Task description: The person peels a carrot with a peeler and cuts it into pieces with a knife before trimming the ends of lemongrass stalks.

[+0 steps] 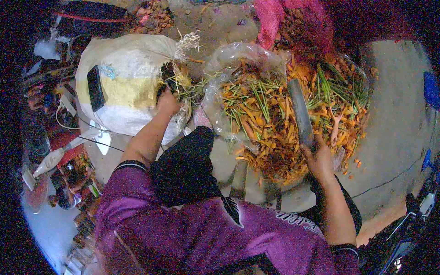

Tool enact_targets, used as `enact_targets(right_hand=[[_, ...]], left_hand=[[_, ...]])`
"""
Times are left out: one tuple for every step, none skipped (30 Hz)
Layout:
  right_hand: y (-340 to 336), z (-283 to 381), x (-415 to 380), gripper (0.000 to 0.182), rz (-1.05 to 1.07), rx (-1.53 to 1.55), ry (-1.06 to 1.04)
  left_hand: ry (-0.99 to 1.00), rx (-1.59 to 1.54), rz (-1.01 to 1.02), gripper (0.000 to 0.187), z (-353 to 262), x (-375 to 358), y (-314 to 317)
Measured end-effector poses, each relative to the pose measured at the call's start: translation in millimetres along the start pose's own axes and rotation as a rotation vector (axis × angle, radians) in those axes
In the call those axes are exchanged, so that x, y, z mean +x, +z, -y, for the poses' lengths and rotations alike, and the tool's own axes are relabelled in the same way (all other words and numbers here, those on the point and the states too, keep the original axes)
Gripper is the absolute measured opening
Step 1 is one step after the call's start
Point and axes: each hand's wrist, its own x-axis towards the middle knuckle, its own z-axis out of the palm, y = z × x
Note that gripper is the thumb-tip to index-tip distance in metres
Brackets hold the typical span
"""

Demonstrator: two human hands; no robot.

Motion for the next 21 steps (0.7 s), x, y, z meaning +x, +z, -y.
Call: enact_targets(right_hand=[[2, -1, 1, 0.046, 0.017, 0.017, 0.024], [4, -3, 2, 0.045, 0.034, 0.031, 0.048], [5, -6, 3, 0.044, 0.052, 0.042, 0.072], [8, -9, 4, 0.044, 0.052, 0.041, 0.082], [11, -13, 5, 0.045, 0.054, 0.041, 0.09], [12, -14, 6, 0.045, 0.055, 0.043, 0.096], [10, -8, 6, 0.046, 0.012, -0.003, 0.065], [7, 0, 1, 0.046, -0.033, -0.049, 0.041], [5, 2, -2, 0.047, -0.077, -0.093, 0.02], [4, -4, -1, 0.048, -0.076, -0.055, 0.017], [6, -15, 3, 0.048, -0.074, -0.014, 0.014], [8, -21, 4, 0.049, -0.069, 0.027, 0.009], [8, -22, 4, 0.049, -0.078, 0.01, -0.006], [7, -21, 3, 0.049, -0.086, -0.008, -0.022], [4, -19, 2, 0.049, -0.095, -0.026, -0.039], [0, -11, 0, 0.049, -0.058, -0.028, -0.017], [-7, 1, -3, 0.049, -0.023, -0.032, 0.008], [-12, 6, -6, 0.05, 0.01, -0.037, 0.034], [-10, -1, -6, 0.05, -0.005, 0.005, 0.017], [-4, -11, -4, 0.05, -0.017, 0.046, 0.0], [0, -17, -3, 0.05, -0.027, 0.086, -0.02]], left_hand=[[-0.015, 0.121, 0.032, 0.062, -6, 3, 1], [0.021, 0.094, 0.041, 0.061, -3, 14, 11], [0.056, 0.066, 0.051, 0.06, 3, 28, 28], [0.089, 0.038, 0.062, 0.059, 4, 31, 32], [0.081, -0.031, 0.069, 0.052, 7, 31, 33], [0.098, -0.072, 0.042, 0.049, 13, 32, 36], [0.119, -0.113, 0.009, 0.046, 22, 37, 39], [0.144, -0.153, -0.021, 0.043, 19, 30, 31], [0.075, -0.229, -0.04, 0.035, 19, 17, 22], [0.113, -0.349, -0.133, 0.034, 23, 8, 22], [0.152, -0.467, -0.224, 0.033, 33, 1, 22], [0.188, -0.584, -0.315, 0.032, 39, -6, 21], [0.265, -0.546, -0.353, 0.032, 39, -16, 18], [0.341, -0.507, -0.391, 0.032, 37, -27, 11], [0.418, -0.468, -0.43, 0.032, 35, -36, 3], [0.455, -0.413, -0.421, 0.034, 34, -43, -5], [0.494, -0.361, -0.412, 0.035, 31, -50, -12], [0.534, -0.31, -0.402, 0.037, 27, -54, -20], [0.557, -0.259, -0.344, 0.04, 22, -56, -29], [0.653, -0.257, -0.421, 0.039, 12, -60, -42], [0.745, -0.254, -0.499, 0.037, -3, -65, -56]])
